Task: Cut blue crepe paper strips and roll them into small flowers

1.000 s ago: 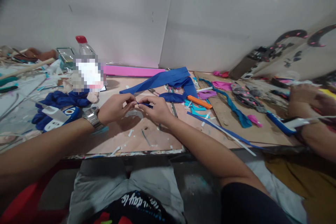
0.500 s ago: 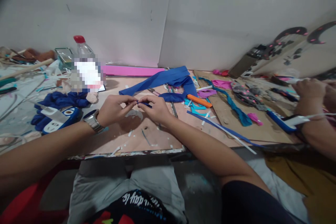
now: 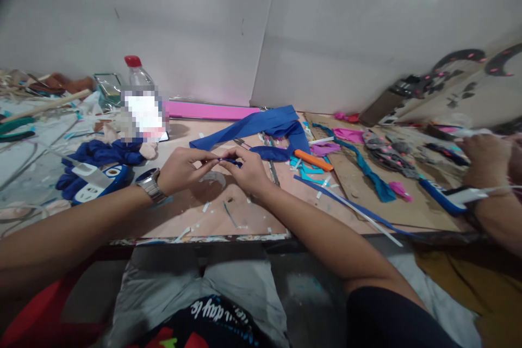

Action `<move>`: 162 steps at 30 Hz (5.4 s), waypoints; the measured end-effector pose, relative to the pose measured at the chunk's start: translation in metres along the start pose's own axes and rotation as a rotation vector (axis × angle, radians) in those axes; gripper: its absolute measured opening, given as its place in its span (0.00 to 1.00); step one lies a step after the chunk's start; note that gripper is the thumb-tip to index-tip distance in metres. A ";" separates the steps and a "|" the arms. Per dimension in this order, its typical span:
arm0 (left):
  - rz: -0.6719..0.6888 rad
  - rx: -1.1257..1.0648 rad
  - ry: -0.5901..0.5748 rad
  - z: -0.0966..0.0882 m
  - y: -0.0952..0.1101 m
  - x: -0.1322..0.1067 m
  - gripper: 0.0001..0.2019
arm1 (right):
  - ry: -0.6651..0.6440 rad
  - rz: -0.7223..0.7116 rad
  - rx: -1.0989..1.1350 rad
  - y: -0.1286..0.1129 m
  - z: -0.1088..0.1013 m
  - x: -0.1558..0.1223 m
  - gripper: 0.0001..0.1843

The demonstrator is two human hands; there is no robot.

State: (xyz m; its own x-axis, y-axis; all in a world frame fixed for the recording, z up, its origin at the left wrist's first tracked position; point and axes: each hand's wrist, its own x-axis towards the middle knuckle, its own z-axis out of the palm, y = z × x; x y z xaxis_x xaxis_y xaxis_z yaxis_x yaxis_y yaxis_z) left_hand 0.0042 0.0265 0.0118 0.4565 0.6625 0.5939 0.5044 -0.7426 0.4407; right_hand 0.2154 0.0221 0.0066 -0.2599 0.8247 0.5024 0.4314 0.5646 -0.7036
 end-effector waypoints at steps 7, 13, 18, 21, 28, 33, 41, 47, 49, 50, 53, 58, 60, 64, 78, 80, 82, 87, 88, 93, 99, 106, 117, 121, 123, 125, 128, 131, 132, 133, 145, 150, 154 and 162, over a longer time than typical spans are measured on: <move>-0.010 -0.065 -0.014 -0.002 0.003 0.000 0.09 | -0.035 -0.025 -0.009 0.000 0.000 0.000 0.08; -0.125 -0.172 -0.035 -0.003 0.003 0.002 0.10 | -0.013 -0.121 -0.070 -0.003 -0.003 0.001 0.07; -0.144 -0.213 -0.075 -0.001 0.003 0.001 0.12 | -0.018 -0.168 -0.150 -0.005 -0.005 0.002 0.06; -0.114 -0.214 -0.077 0.001 0.002 0.000 0.13 | 0.004 -0.145 -0.150 -0.003 -0.004 0.000 0.06; -0.151 -0.235 -0.078 0.002 0.001 0.000 0.11 | 0.024 -0.144 -0.071 0.002 -0.002 -0.001 0.08; -0.114 -0.173 -0.046 0.006 -0.001 -0.003 0.13 | 0.007 -0.141 -0.020 0.004 -0.001 0.000 0.11; -0.094 -0.113 -0.037 0.007 0.002 -0.004 0.12 | 0.016 -0.131 -0.043 0.001 -0.002 0.001 0.11; -0.083 -0.176 -0.027 0.007 0.005 -0.004 0.13 | 0.038 -0.121 -0.053 0.003 -0.002 0.001 0.12; -0.081 -0.194 -0.031 0.007 0.004 -0.003 0.13 | 0.046 -0.125 -0.052 0.004 -0.001 0.001 0.12; -0.082 -0.202 -0.035 0.007 0.004 -0.003 0.13 | 0.049 -0.130 -0.052 0.004 -0.001 0.001 0.13; -0.082 -0.194 -0.029 0.006 0.002 -0.002 0.11 | 0.058 -0.150 -0.064 0.003 -0.001 0.001 0.12; -0.077 -0.165 -0.037 0.006 0.000 -0.002 0.11 | 0.054 -0.166 -0.106 0.000 -0.001 0.001 0.09; -0.083 -0.159 -0.043 0.007 -0.001 -0.001 0.11 | 0.053 -0.188 -0.123 -0.001 -0.002 0.001 0.09; -0.127 -0.252 -0.064 0.007 -0.003 0.000 0.13 | 0.054 -0.259 -0.118 0.000 -0.003 0.002 0.05; -0.269 -0.560 -0.138 0.012 0.004 0.000 0.12 | 0.104 -0.258 -0.055 -0.004 -0.002 0.000 0.03; -0.220 -0.449 -0.123 0.011 0.004 -0.001 0.11 | 0.099 -0.226 -0.038 -0.003 -0.002 -0.002 0.02; -0.170 -0.373 -0.113 0.009 0.005 -0.002 0.12 | 0.096 -0.215 -0.022 -0.001 -0.001 -0.003 0.02; -0.161 -0.344 -0.129 0.009 0.007 -0.002 0.11 | 0.096 -0.177 0.043 -0.001 -0.002 -0.003 0.02; -0.164 -0.340 -0.130 0.009 0.007 -0.002 0.10 | 0.094 -0.169 0.044 -0.002 -0.002 -0.002 0.02; -0.160 -0.347 -0.114 0.009 0.005 -0.001 0.10 | 0.083 -0.228 -0.008 -0.005 -0.003 -0.001 0.03; -0.251 -0.488 -0.072 0.006 0.006 -0.001 0.12 | 0.054 -0.216 -0.013 -0.001 -0.002 0.001 0.05; -0.279 -0.433 -0.047 0.007 0.006 0.001 0.15 | 0.057 -0.205 0.020 0.004 -0.001 0.002 0.09; -0.264 -0.491 -0.117 0.010 0.001 0.001 0.11 | 0.022 -0.174 -0.025 0.005 -0.002 0.002 0.11; -0.258 -0.431 -0.127 0.010 0.000 0.001 0.11 | 0.015 -0.209 -0.039 0.007 -0.001 0.002 0.11; -0.260 -0.410 -0.122 0.010 0.000 0.000 0.11 | 0.015 -0.216 -0.049 0.008 -0.001 0.002 0.11; -0.259 -0.404 -0.117 0.010 0.000 0.000 0.10 | 0.022 -0.220 -0.056 0.008 -0.001 0.002 0.12; -0.254 -0.393 -0.113 0.010 -0.001 0.000 0.09 | 0.037 -0.225 -0.068 0.009 -0.002 0.003 0.14; -0.264 -0.422 -0.077 0.008 0.001 0.001 0.08 | 0.041 -0.243 -0.092 0.009 -0.003 0.005 0.14; -0.265 -0.442 -0.061 0.007 0.002 0.001 0.08 | 0.038 -0.255 -0.101 0.010 -0.003 0.005 0.14; -0.263 -0.454 -0.043 0.007 0.003 0.001 0.08 | 0.035 -0.268 -0.109 0.010 -0.004 0.006 0.14; -0.253 -0.471 0.029 0.004 0.010 0.002 0.10 | 0.015 -0.329 -0.170 0.005 -0.009 0.007 0.16; -0.346 -0.530 -0.033 0.004 0.009 0.002 0.13 | 0.014 -0.341 -0.187 0.006 -0.011 0.006 0.13; -0.411 -0.766 -0.056 0.008 0.004 0.003 0.16 | 0.015 -0.357 -0.184 0.004 -0.011 0.005 0.12; -0.400 -0.961 -0.080 0.008 0.001 0.005 0.16 | 0.025 -0.411 -0.148 0.000 -0.011 0.004 0.09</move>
State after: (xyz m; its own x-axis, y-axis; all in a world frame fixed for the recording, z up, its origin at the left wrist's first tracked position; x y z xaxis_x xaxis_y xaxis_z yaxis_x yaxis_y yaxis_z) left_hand 0.0129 0.0301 0.0100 0.4493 0.8559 0.2561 -0.1502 -0.2102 0.9661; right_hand 0.2235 0.0249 0.0138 -0.4155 0.5304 0.7390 0.4161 0.8332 -0.3641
